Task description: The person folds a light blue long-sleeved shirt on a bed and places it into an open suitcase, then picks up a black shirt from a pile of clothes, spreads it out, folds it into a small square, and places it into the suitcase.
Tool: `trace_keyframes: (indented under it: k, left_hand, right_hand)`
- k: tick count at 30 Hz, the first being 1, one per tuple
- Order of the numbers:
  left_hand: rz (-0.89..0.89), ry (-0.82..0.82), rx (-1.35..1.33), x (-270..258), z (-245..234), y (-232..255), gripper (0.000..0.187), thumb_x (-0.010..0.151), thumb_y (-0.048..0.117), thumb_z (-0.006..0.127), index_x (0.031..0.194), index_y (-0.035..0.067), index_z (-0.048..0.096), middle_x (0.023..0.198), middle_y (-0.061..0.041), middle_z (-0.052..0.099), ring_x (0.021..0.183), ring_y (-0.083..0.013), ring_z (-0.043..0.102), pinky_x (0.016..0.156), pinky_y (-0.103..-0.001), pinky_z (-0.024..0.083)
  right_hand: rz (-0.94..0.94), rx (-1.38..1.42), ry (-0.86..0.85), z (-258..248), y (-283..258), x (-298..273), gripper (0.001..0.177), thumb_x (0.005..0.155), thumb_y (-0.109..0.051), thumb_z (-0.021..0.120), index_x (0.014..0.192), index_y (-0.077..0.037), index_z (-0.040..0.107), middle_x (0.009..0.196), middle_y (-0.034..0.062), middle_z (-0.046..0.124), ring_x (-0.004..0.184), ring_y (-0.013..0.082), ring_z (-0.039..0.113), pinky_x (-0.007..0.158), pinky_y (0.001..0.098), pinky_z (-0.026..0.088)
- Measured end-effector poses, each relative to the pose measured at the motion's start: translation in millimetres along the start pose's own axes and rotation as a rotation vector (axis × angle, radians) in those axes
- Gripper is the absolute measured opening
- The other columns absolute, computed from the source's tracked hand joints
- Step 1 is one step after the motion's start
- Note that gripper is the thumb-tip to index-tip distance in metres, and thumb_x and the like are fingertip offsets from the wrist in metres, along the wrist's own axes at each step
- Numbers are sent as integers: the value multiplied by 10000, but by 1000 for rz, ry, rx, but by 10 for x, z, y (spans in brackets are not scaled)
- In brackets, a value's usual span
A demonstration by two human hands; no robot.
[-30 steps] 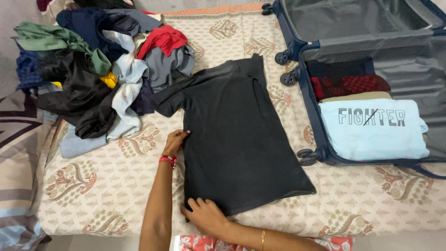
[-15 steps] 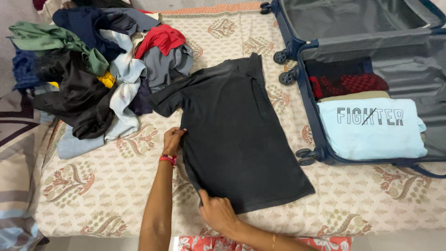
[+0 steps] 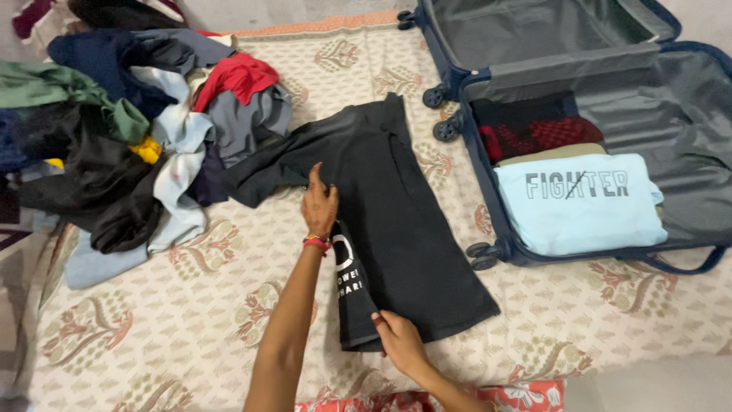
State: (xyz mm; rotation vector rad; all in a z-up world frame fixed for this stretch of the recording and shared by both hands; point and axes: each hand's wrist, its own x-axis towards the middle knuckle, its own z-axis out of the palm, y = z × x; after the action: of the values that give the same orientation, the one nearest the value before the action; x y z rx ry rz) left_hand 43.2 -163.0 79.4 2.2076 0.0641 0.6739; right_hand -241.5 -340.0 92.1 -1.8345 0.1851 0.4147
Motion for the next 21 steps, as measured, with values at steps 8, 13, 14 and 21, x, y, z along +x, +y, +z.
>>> trace_keyframes:
  k: [8, 13, 14, 21]
  left_hand:
    - [457, 133, 256, -389, 765, -407, 543, 955, 282, 640, 1444, 108, 478, 1063, -133, 706, 976, -320, 652, 844, -447, 541]
    - [157, -163, 308, -521, 477, -177, 622, 969, 133, 570, 1573, 80, 431, 1081, -92, 689, 1097, -281, 610, 959, -433, 484]
    - [157, -162, 310, -534, 415, -118, 622, 969, 133, 570, 1573, 80, 431, 1081, -92, 689, 1097, -281, 610, 959, -433, 484]
    - [164, -286, 448, -663, 343, 44, 777, 896, 227, 617, 1600, 132, 303, 1473, -219, 462, 1434, -396, 363, 1174, -531, 272]
  right_hand:
    - [110, -100, -26, -185, 200, 53, 497, 1031, -374, 518, 796, 22, 707, 590, 88, 689, 390, 193, 605, 413, 358, 488]
    - [178, -270, -36, -239, 21, 60, 471, 1016, -382, 516, 796, -28, 734, 581, 109, 697, 422, 216, 635, 461, 373, 533]
    - [186, -345, -34, -251, 17, 59, 475, 1015, -384, 513, 799, -29, 744, 610, 124, 716, 481, 227, 677, 511, 372, 551]
    - [41, -751, 117, -308, -58, 68, 421, 985, -367, 568, 857, -19, 768, 818, 187, 733, 805, 377, 728, 759, 505, 562]
